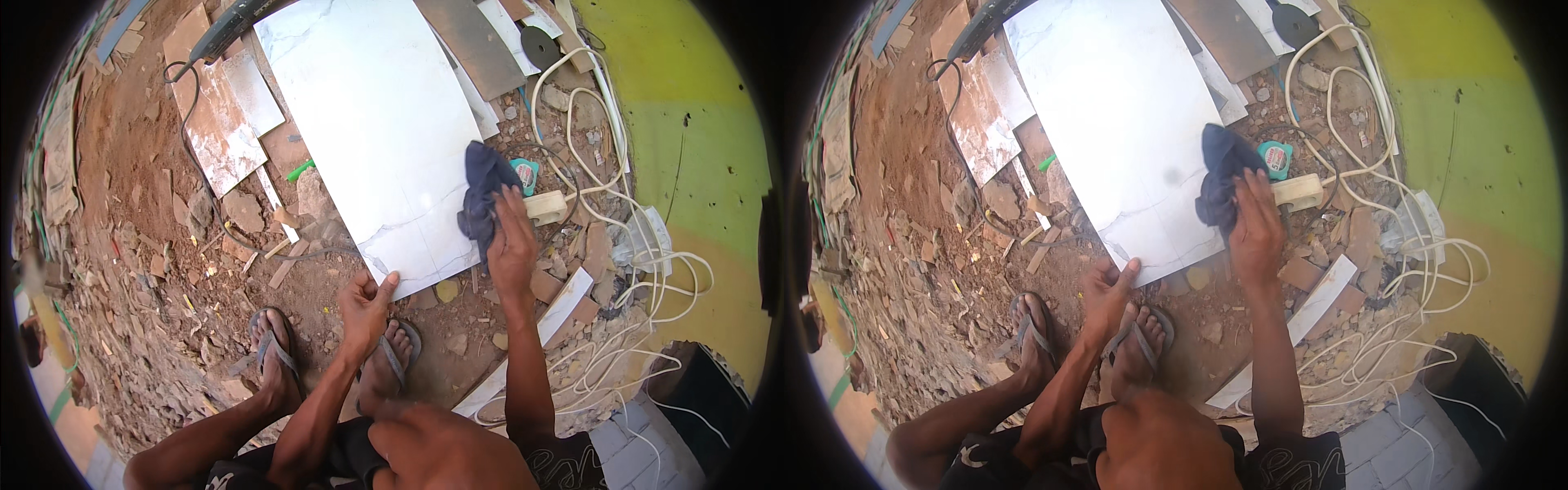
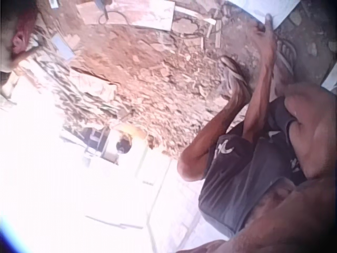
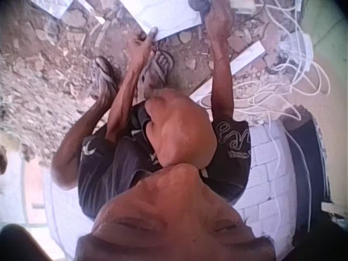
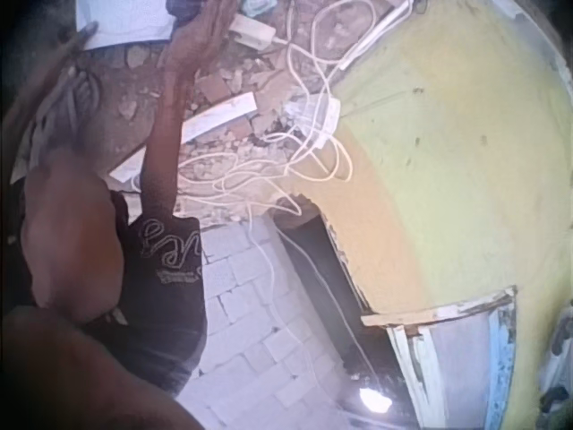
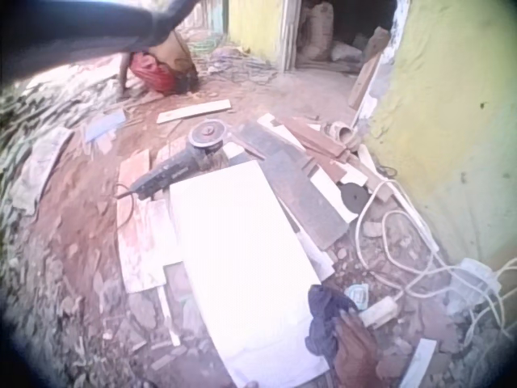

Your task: The person wipes a white rectangular tile with a cloth, then uses an angle grinder to cut the tile into smaller pieces. The person handles the tile and grinder with both hands while sitting on the ground.

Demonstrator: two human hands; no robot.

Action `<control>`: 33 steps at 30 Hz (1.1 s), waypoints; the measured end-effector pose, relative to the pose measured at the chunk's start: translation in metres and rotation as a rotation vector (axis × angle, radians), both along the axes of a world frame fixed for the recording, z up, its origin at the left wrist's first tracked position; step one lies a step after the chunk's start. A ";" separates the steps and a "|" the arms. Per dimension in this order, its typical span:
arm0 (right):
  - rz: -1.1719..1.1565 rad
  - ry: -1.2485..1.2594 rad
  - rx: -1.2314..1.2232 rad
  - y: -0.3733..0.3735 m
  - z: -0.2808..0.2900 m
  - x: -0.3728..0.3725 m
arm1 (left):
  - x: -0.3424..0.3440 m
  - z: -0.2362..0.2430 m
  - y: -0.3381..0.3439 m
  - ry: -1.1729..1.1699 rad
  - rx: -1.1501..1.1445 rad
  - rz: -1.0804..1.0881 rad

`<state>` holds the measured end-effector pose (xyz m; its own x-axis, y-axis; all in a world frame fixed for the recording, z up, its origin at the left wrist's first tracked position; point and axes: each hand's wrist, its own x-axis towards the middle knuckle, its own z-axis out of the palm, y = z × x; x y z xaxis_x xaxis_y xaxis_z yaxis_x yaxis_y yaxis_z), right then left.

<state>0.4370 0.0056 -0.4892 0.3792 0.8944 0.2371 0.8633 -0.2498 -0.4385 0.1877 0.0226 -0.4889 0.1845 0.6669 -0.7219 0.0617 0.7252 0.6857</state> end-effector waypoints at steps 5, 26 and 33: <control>-0.389 0.101 0.101 0.027 0.047 0.050 | -0.004 -0.004 -0.006 -0.023 0.016 0.000; 0.322 -0.194 0.150 0.367 -0.030 -0.059 | 0.008 -0.010 -0.012 -0.030 -0.022 -0.010; 0.785 0.041 0.103 0.239 -0.008 -0.127 | -0.003 0.000 -0.005 -0.073 -0.031 0.117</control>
<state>0.3095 0.2447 -0.4974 -0.3431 0.8784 0.3326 0.7533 0.4688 -0.4612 0.1844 0.0173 -0.4887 0.1599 0.6645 -0.7300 -0.0737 0.7455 0.6624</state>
